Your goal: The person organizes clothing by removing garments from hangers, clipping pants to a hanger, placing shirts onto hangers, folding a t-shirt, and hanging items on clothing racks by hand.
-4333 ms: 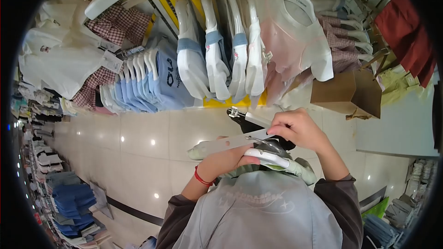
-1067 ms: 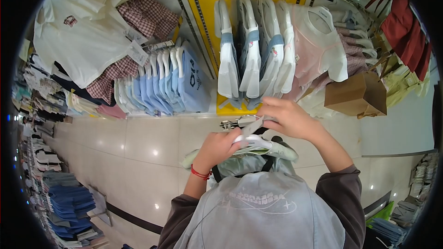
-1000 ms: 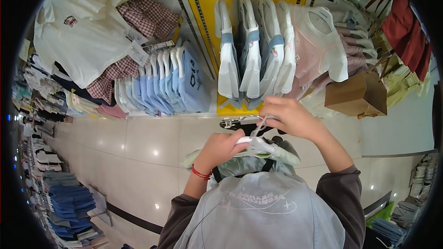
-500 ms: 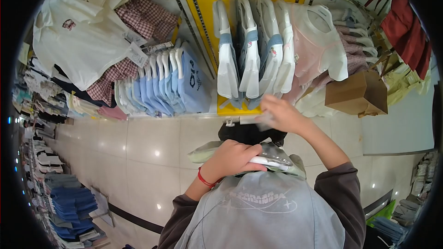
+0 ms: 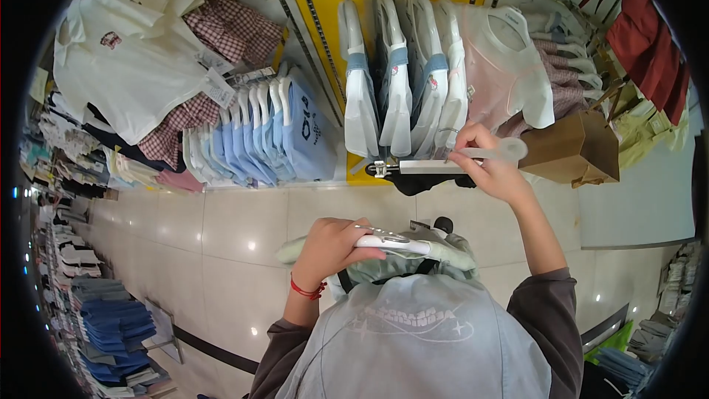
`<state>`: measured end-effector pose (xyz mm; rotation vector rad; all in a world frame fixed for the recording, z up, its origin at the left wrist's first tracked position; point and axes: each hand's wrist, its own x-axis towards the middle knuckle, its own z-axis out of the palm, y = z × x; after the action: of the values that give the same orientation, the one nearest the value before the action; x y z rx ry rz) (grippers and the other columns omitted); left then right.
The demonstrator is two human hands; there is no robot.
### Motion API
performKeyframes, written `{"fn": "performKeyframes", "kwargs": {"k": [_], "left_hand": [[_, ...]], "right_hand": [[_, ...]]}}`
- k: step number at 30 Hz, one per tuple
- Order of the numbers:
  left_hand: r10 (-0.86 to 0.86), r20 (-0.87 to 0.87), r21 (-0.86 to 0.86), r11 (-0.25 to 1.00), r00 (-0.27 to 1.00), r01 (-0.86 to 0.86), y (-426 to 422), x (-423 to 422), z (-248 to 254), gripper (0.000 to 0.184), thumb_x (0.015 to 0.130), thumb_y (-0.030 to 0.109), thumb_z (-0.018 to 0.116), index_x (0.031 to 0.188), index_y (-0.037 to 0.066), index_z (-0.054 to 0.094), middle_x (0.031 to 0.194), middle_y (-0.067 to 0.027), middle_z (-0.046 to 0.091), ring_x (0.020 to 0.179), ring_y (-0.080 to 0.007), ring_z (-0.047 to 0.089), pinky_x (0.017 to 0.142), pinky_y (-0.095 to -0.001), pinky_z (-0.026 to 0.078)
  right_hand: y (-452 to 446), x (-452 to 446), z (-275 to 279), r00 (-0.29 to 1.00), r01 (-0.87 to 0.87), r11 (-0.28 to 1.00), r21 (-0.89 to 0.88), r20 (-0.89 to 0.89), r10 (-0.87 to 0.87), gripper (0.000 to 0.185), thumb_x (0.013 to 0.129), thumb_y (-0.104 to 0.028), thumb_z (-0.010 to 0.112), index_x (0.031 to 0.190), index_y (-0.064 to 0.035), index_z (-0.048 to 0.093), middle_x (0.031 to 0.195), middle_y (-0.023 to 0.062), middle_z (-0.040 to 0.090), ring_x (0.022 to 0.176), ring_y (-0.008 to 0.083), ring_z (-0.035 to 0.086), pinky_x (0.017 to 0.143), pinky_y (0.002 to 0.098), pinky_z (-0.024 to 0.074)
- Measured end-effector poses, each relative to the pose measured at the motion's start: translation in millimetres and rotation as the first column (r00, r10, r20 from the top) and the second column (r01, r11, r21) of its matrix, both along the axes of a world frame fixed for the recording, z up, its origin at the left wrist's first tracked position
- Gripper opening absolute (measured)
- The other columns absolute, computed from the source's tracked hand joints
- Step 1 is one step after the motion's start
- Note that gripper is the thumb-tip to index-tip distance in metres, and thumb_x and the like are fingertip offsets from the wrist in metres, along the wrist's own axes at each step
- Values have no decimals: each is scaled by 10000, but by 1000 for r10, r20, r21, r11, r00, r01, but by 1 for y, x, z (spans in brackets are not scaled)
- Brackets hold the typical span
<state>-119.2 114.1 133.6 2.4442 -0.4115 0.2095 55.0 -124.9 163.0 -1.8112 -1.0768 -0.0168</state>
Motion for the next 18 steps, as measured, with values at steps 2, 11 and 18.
{"fn": "performKeyframes", "kwargs": {"k": [2,11,18], "left_hand": [[-25,31,2,1000,999,25,-4,4,-2,404,694,477,659,727,91,545,548,-56,520,500,-259,533,466,-337,391],[-150,28,17,989,988,149,-14,18,14,408,668,492,661,720,95,588,590,-48,560,523,-254,549,483,-325,398],[-211,61,-24,977,976,213,-21,24,22,423,682,520,646,714,108,558,534,-44,515,496,-248,525,468,-331,380]], "right_hand": [[-3,7,-2,996,9,992,-124,91,2,95,827,-57,585,868,-16,511,805,93,468,662,268,472,629,310,407],[12,-6,-21,965,-104,960,-258,208,161,113,797,-89,598,890,-41,555,868,81,531,780,281,559,660,367,452],[17,-16,-23,932,-161,937,-309,263,247,235,725,11,589,950,-53,576,884,90,558,810,294,566,682,367,468]]}}
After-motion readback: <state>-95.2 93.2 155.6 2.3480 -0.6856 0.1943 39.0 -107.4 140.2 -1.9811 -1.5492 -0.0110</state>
